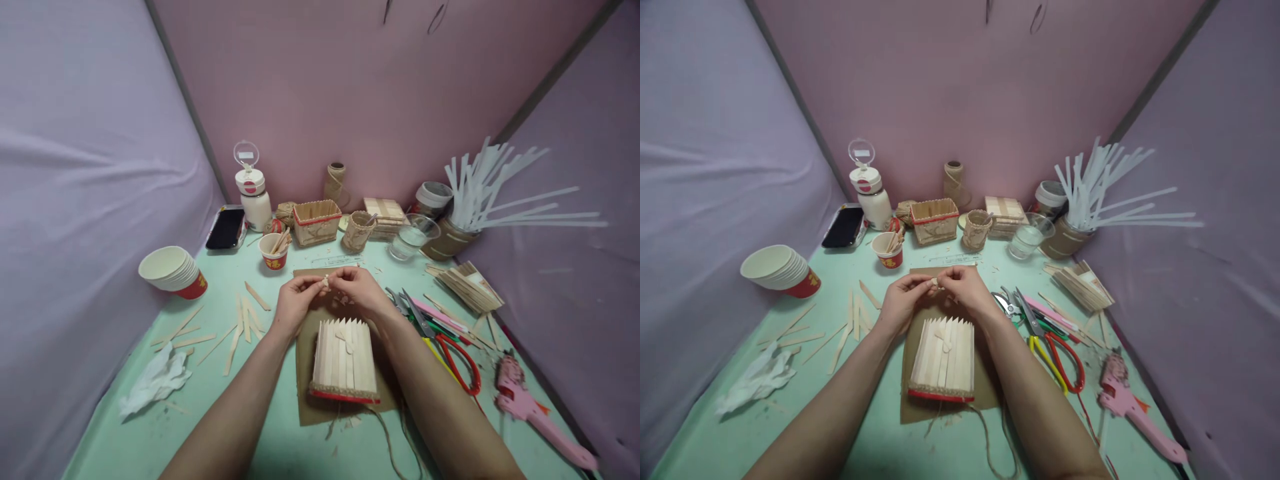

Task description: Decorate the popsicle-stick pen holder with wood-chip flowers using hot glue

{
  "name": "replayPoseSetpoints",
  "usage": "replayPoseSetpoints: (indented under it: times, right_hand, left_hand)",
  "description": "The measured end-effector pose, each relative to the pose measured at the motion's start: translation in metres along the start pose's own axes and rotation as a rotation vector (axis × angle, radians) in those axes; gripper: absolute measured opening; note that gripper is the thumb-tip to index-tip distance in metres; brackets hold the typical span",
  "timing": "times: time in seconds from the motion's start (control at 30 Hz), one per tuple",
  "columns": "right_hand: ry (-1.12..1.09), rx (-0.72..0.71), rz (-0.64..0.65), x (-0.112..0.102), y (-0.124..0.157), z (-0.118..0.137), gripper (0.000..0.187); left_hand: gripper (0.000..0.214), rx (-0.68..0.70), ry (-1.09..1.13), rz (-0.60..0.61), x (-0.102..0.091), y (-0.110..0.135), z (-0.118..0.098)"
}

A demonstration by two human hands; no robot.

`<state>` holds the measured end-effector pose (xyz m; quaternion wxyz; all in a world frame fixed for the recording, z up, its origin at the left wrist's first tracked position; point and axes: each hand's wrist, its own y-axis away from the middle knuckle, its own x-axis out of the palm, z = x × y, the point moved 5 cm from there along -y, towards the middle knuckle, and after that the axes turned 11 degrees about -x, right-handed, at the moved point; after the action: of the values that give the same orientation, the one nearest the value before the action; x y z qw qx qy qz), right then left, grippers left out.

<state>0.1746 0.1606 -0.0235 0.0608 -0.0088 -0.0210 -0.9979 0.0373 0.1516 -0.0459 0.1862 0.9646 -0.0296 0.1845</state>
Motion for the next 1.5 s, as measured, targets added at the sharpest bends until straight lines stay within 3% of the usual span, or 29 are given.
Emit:
replayPoseSetpoints:
  times: [0.47,0.63,0.83,1.0,1.23,1.5]
  right_hand:
    - [0.037,-0.038,-0.055,-0.008,0.016,0.001,0.014]
    - [0.121,-0.064,-0.096,-0.013,0.018,0.008,0.018]
    - [0.357,-0.035,-0.094,-0.043,0.031,0.002,0.014]
    - [0.639,-0.026,-0.016,-0.049,0.041,-0.020,0.011]
    - [0.952,-0.209,-0.008,-0.037,0.024,-0.004,0.011]
    - [1.156,-0.478,0.295,0.003,-0.007,0.003,0.014]
  left_hand:
    - [0.027,-0.042,-0.042,0.100,0.011,0.004,0.003]
    - [0.029,-0.029,-0.060,0.052,0.009,0.004,-0.001]
    - [0.037,0.042,0.045,-0.113,-0.014,-0.005,-0.012]
    - [0.038,0.019,0.067,-0.106,-0.016,-0.008,-0.011]
    - [0.037,-0.012,0.065,-0.091,-0.013,-0.008,-0.007]
    - [0.035,0.006,0.091,-0.110,-0.017,-0.012,-0.006]
